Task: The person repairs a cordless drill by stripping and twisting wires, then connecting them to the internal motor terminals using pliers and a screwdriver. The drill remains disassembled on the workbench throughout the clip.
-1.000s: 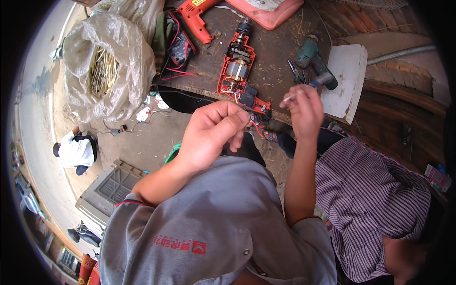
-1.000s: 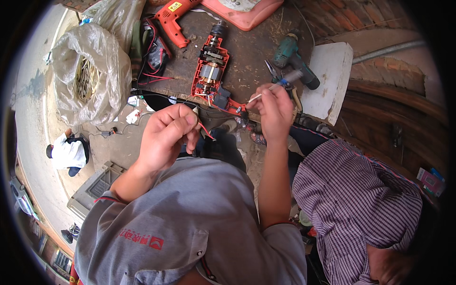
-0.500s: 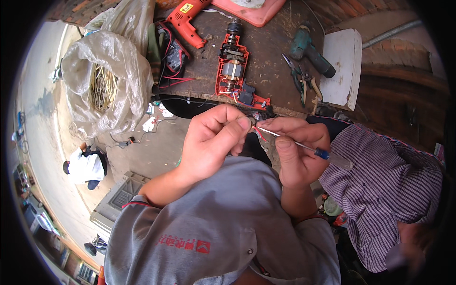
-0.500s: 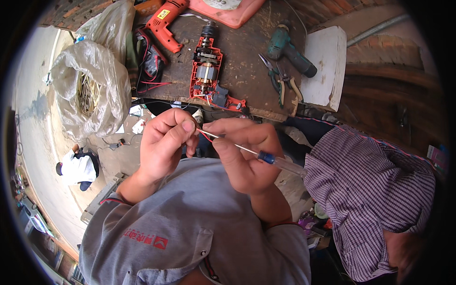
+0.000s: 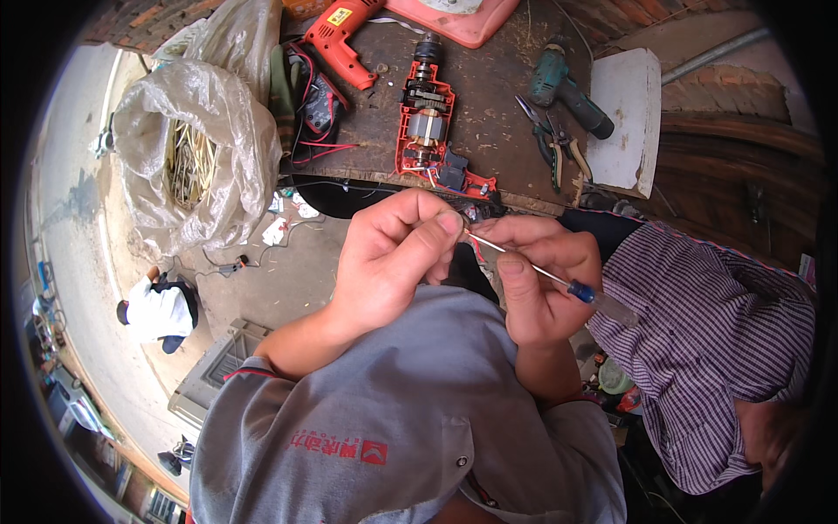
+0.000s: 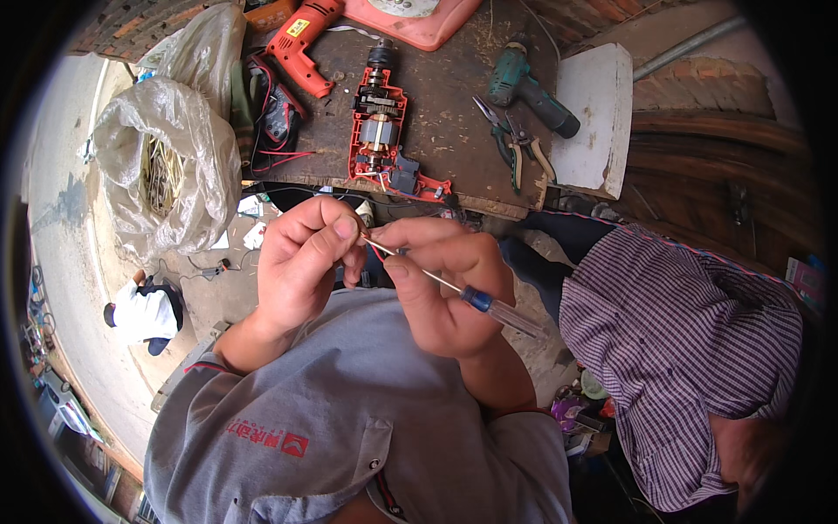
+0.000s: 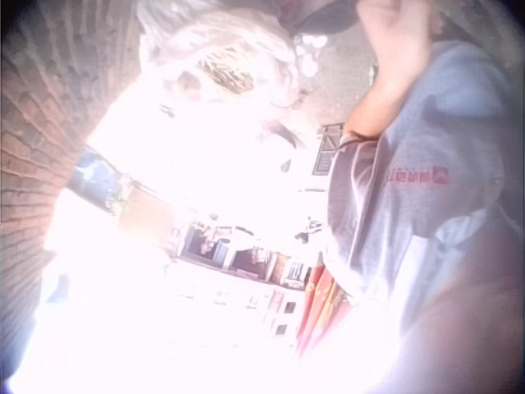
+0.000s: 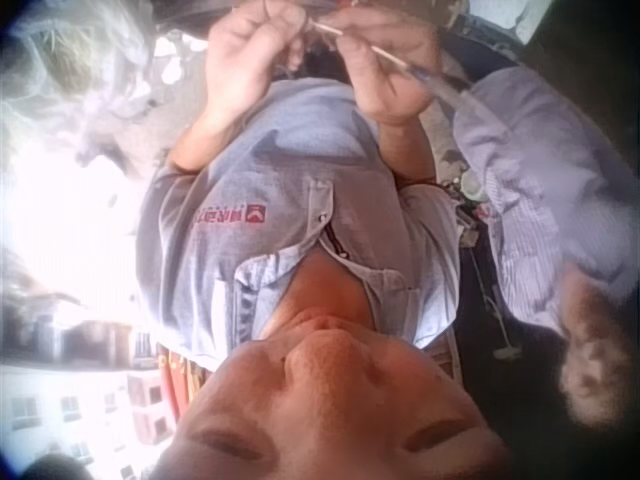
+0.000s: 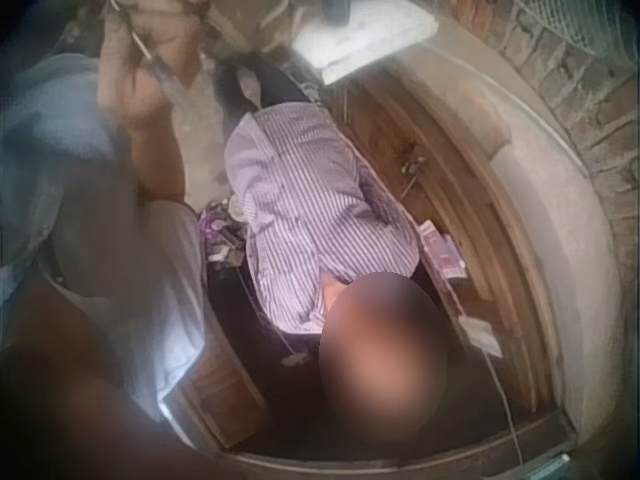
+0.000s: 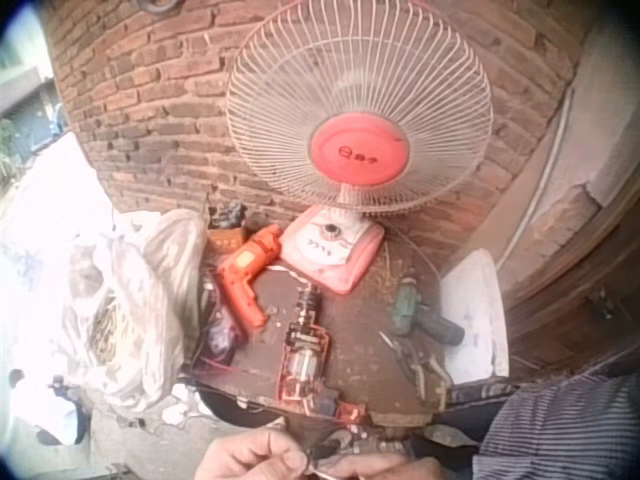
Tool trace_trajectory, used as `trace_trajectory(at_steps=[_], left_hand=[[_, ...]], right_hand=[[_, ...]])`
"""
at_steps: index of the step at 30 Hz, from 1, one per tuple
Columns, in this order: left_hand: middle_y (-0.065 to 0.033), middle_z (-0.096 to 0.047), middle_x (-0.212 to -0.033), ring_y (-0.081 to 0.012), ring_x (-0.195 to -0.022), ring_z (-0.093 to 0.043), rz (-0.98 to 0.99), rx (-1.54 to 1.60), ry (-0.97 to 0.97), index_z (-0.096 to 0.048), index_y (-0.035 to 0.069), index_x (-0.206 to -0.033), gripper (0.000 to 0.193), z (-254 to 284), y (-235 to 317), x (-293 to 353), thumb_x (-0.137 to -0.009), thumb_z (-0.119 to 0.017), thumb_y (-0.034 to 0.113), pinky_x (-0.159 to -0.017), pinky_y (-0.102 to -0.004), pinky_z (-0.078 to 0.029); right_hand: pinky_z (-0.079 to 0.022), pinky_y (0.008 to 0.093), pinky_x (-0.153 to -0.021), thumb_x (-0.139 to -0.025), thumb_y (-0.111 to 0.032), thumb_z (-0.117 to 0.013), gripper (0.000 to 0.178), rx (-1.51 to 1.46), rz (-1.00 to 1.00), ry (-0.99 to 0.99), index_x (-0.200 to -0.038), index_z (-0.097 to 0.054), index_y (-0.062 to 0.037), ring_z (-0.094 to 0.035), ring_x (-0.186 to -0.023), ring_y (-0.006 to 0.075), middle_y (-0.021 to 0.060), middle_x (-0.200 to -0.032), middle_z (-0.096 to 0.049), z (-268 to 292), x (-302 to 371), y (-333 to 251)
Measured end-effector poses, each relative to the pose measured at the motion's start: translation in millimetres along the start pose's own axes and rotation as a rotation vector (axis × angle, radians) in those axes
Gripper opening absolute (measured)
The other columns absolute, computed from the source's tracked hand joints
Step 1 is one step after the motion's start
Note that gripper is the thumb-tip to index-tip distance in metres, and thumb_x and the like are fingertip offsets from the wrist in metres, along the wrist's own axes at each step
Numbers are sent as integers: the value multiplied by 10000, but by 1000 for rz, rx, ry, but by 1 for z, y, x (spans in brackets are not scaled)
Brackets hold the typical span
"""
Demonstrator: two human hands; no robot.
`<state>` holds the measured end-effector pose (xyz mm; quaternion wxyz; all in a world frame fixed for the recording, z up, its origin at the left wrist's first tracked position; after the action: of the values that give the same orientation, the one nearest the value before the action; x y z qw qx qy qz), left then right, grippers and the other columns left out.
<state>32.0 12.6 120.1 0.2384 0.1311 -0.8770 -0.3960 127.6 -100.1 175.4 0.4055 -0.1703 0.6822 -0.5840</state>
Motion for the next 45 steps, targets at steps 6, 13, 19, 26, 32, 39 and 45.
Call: trace_trajectory(at_steps=[6,13,19,26,32,39,45], left_hand=[[2,-615,-758,-46,-603,-524,-1,-10,1,-628,-9,-956,149,0,1,-1,-1039,-586,106,-540,-216,-426],[-2,-616,-731,-55,-589,-538,17,11,-7,-629,-11,-931,165,-2,0,-3,-1039,-590,108,-537,-226,-431],[-14,-618,-678,-62,-583,-544,56,-2,-29,-627,0,-882,202,-4,1,-4,-1037,-590,124,-536,-231,-423],[-16,-612,-643,-64,-544,-519,144,17,0,-628,21,-838,216,-3,-5,-6,-1022,-593,128,-513,-231,-382],[-11,-603,-633,-65,-538,-516,170,27,10,-624,27,-819,217,-7,-5,-6,-1011,-608,128,-505,-234,-376],[-14,-607,-657,-67,-540,-517,189,16,9,-629,21,-820,212,-5,-6,-5,-1006,-620,122,-507,-232,-386],[-36,-628,-718,-81,-538,-532,170,155,45,-636,3,-852,178,-10,-8,-6,-1002,-623,100,-511,-238,-424]], right_hand=[[-575,351,-845,-951,53,-623,182,-9,19,-3,-1025,-458,40,-706,-926,249,291,-1040,-679,0,1,1],[-589,383,-866,-960,48,-604,176,87,19,-82,-1021,-439,36,-707,-949,270,293,-1037,-669,1,-1,-3],[-592,401,-878,-950,61,-614,173,94,9,-97,-1015,-455,36,-709,-954,282,281,-1048,-670,3,0,-3],[-587,316,-706,-843,57,-771,276,210,89,-54,-970,-538,-18,-741,-849,258,207,-1021,-726,3,1,-3],[-588,322,-677,-793,57,-809,303,260,133,-66,-957,-570,-32,-743,-824,276,180,-1017,-728,5,-1,-4],[-594,330,-668,-827,67,-777,278,267,121,-117,-978,-562,-24,-747,-827,273,188,-1014,-725,6,0,-3],[-621,376,-755,-876,92,-720,265,221,188,38,-1041,-528,13,-743,-893,313,250,-1042,-699,0,13,6]])
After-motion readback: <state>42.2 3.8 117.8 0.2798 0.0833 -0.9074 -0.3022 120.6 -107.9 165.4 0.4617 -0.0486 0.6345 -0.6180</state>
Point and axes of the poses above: each hand's wrist, its own x-axis away from the middle knuckle, its own z-axis out of the back of the hand, y = z × x, the point moved 7 cm from there along -x, towards the middle knuckle
